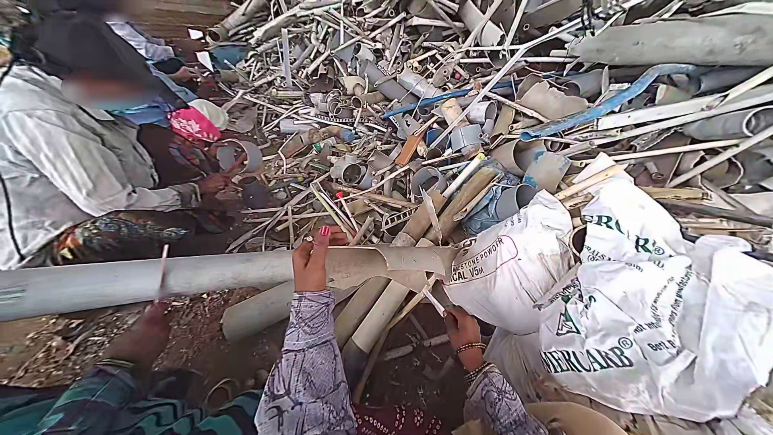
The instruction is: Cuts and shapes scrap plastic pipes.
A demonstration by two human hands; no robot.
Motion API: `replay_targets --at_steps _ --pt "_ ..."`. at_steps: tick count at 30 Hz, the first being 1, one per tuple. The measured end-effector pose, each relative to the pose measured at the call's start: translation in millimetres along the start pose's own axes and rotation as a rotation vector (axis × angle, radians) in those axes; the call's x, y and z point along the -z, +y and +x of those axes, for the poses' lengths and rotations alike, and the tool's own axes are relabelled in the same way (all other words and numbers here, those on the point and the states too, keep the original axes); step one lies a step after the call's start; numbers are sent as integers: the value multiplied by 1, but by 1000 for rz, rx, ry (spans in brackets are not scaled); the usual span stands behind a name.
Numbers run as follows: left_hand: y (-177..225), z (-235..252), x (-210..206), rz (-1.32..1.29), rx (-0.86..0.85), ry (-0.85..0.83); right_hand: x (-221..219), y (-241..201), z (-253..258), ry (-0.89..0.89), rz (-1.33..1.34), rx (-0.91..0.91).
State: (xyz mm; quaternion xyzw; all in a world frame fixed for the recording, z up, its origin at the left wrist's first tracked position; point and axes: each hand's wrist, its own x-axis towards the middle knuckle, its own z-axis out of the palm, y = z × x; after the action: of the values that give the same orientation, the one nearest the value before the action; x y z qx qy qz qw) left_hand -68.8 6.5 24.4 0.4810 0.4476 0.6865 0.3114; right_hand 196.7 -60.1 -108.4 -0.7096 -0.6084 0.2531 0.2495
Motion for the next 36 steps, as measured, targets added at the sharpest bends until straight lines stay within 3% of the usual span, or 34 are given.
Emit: replay_targets --at_steps 4,8,13,16,18,20,22,26,28,30,33,36 --pt "-1 -2 -3 31 20 40 19 1 11 -98 -84 -167" --pt "-1 1 -1 40 -7 38 41 -12 15 -173 -124 -188" --pt "-3 -1 -3 84 -79 50 30 -15 25 -54 -111 -220" --pt "-6 0 -5 86 -145 40 -2 -16 22 -113 -94 -167" --pt "-6 1 -3 91 -165 41 -23 -26 -1 -129 -94 -3" --pt "-7 -2 -3 101 -143 46 -37 -25 -30 -27 -41 157" --pt "-6 -1 -1 118 -108 54 -31 -19 -37 -22 3 44" --pt "-6 2 -1 139 -121 53 -20 2 -14 230 15 -39" --pt "-6 -1 -4 138 -113 67 -13 -6 2 96 -32 -134" --pt "-3 -3 -6 148 -81 83 -15 -20 3 28 -57 -75" --pt "0 -2 -5 165 -37 84 -28 -38 -11 184 -30 165" --pt "-1 -5 -4 152 -6 76 -26 -29 -4 122 -42 29"
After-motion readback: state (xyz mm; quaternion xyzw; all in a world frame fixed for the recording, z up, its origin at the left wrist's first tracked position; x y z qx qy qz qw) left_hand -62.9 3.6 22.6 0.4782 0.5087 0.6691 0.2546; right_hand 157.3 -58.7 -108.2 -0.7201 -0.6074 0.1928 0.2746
